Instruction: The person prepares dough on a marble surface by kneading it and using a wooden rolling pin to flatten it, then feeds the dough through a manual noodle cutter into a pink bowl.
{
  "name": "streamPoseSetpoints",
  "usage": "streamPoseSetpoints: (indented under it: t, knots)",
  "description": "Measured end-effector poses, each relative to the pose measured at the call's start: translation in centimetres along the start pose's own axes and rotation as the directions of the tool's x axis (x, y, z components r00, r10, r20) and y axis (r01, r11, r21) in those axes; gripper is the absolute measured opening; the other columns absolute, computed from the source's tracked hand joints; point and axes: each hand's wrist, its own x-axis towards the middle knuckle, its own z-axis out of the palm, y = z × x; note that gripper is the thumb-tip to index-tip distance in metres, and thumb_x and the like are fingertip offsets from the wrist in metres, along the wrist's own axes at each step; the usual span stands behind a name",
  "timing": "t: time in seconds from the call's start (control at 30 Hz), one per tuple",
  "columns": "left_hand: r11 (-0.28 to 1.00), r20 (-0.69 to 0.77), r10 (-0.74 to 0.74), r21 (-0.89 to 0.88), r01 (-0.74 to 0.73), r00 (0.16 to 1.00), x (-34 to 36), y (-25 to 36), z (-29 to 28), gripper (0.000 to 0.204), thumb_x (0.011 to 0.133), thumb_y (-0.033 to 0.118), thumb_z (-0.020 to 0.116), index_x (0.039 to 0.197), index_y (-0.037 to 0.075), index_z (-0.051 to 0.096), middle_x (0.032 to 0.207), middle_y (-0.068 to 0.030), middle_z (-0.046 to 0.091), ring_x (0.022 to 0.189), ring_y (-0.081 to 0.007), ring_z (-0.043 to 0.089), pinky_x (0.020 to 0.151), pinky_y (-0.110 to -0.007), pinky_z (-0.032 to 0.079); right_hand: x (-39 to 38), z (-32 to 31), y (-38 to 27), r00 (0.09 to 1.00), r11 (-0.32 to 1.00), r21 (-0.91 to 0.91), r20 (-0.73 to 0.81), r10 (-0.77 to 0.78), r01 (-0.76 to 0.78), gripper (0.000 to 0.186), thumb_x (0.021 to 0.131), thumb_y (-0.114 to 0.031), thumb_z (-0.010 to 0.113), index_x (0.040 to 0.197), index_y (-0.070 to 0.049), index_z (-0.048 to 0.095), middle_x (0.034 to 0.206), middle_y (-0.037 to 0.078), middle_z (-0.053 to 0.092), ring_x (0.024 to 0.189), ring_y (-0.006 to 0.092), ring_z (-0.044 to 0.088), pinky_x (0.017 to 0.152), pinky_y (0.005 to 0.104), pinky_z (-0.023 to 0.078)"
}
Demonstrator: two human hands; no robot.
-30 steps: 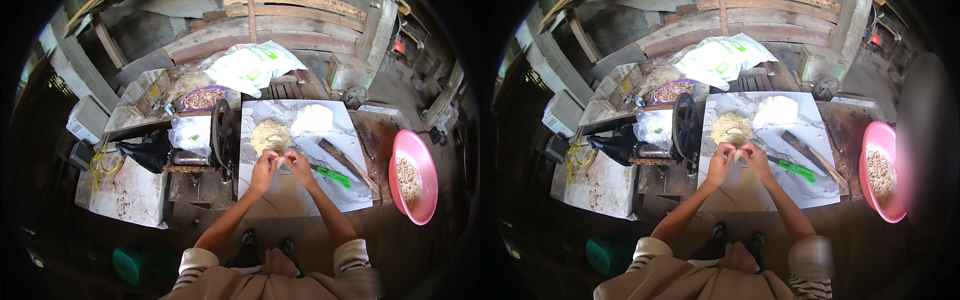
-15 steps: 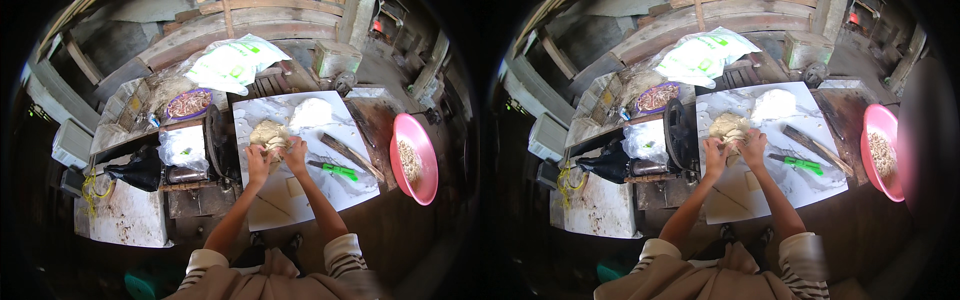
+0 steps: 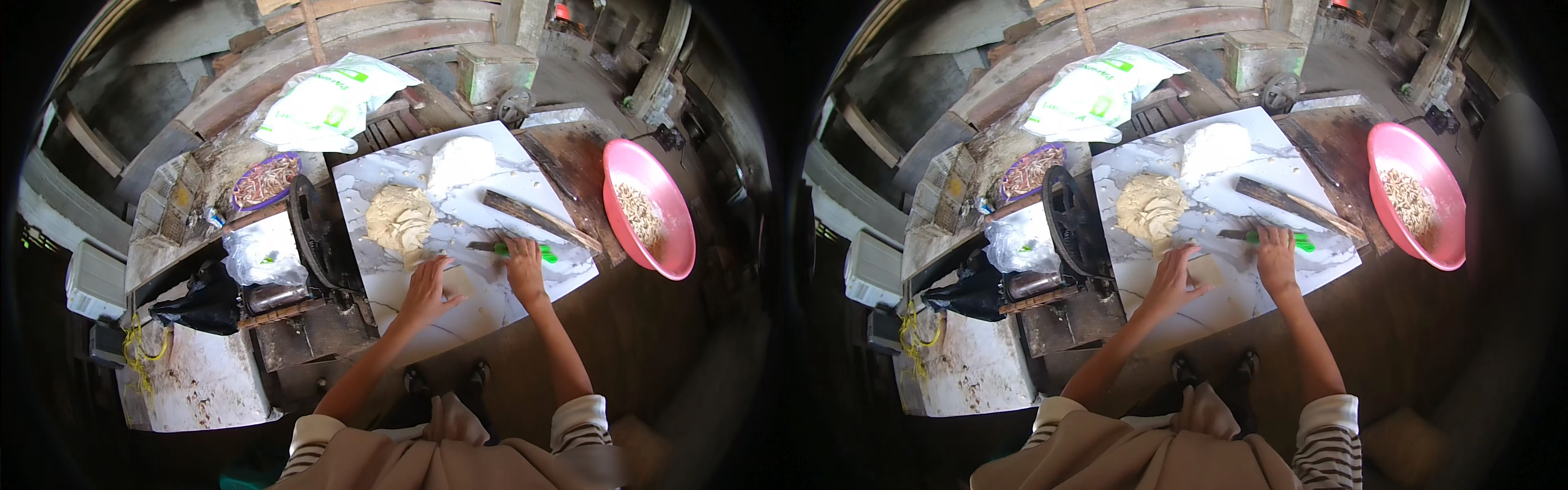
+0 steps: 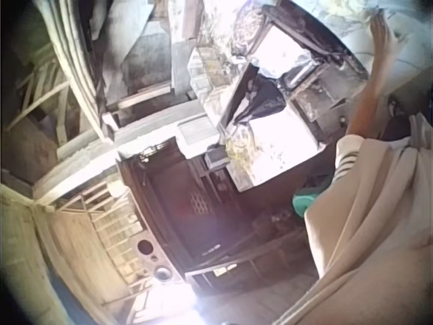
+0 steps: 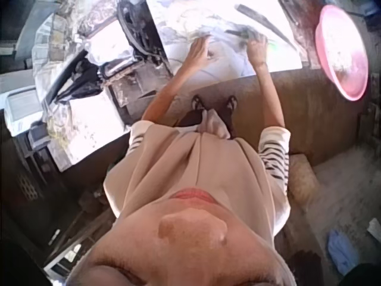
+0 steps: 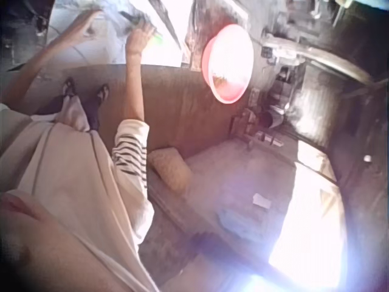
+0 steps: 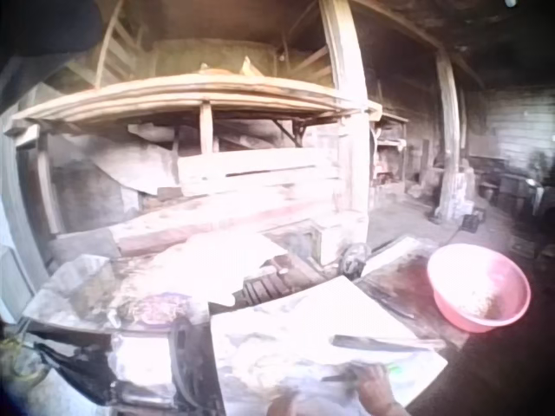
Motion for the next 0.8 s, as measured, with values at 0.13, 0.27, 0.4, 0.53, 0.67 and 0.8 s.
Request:
streamPoseSetpoints:
  t: [0.13,0.27,0.4,0.53,0.67,0.8]
  knots:
    - [0.999,0.029,-0.019,0.051,0.018,0.999,-0.1,0.9,0.7,0.077,0.067,0.029,0.074,0.128,0.005,0.034,0.121,-0.0161,0.043,0.110,-0.0333,0.041,0.094,-0.043,0.033,-0.3,-0.4,-0.7,1.000,0.994,0.109,-0.009,0.013,-0.012,0.024,0.073,-0.004,0.054,0.096,-0.004,0.057,0.095,0.010,0.050,0.097,0.0279,0.046,0.090,0.0407,0.036]
    - [0.997,0.018,-0.042,0.061,0.041,0.999,0.1,0.6,1.0,0.080,0.066,0.028,0.074,0.130,0.006,0.033,0.117,-0.0118,0.047,0.107,-0.0310,0.043,0.091,-0.042,0.034,-0.7,-0.8,-1.3,0.996,0.982,0.164,0.002,0.089,-0.088,0.024,0.072,-0.002,0.058,0.095,-0.004,0.056,0.097,0.012,0.052,0.093,0.0297,0.047,0.082,0.0401,0.040]
    - [0.996,-0.003,-0.032,0.086,0.033,0.999,-0.2,1.0,1.6,0.079,0.066,0.026,0.074,0.131,0.007,0.032,0.113,-0.0087,0.051,0.105,-0.0282,0.044,0.089,-0.041,0.034,-1.1,-1.0,-1.8,0.998,0.997,0.069,0.054,0.036,-0.040,0.021,0.080,-0.006,0.051,0.101,-0.003,0.053,0.091,0.012,0.053,0.090,0.0285,0.052,0.073,0.0384,0.046]
    - [0.999,0.002,-0.045,0.029,0.045,0.999,-0.2,0.8,1.1,0.077,0.067,0.023,0.074,0.131,0.007,0.033,0.113,-0.0091,0.052,0.105,-0.0270,0.045,0.089,-0.041,0.034,-2.0,-1.8,-2.8,0.997,1.000,0.014,0.073,-0.008,0.007,0.028,0.084,-0.009,0.047,0.110,0.000,0.044,0.076,0.014,0.059,0.064,0.0316,0.060,0.055,0.0416,0.049]
    - [0.999,-0.050,-0.003,-0.046,0.000,0.999,-0.4,-0.6,0.8,0.071,0.071,0.018,0.069,0.131,0.006,0.033,0.112,-0.0082,0.052,0.103,-0.0247,0.046,0.087,-0.040,0.035,-4.6,-2.6,-5.6,0.984,0.990,-0.032,0.121,-0.132,0.136,0.032,0.088,-0.013,0.043,0.114,0.006,0.040,0.064,0.014,0.059,0.050,0.0296,0.060,0.044,0.0408,0.047]
    - [0.993,-0.036,-0.030,-0.115,0.026,0.999,0.0,-0.6,0.8,0.066,0.075,0.014,0.067,0.131,0.006,0.033,0.108,-0.0078,0.057,0.099,-0.0245,0.049,0.088,-0.040,0.035,-6.0,-2.6,-7.4,0.973,0.998,0.007,0.220,-0.067,0.067,0.034,0.088,-0.014,0.043,0.113,0.008,0.040,0.064,0.013,0.060,0.051,0.0276,0.060,0.044,0.0395,0.048]
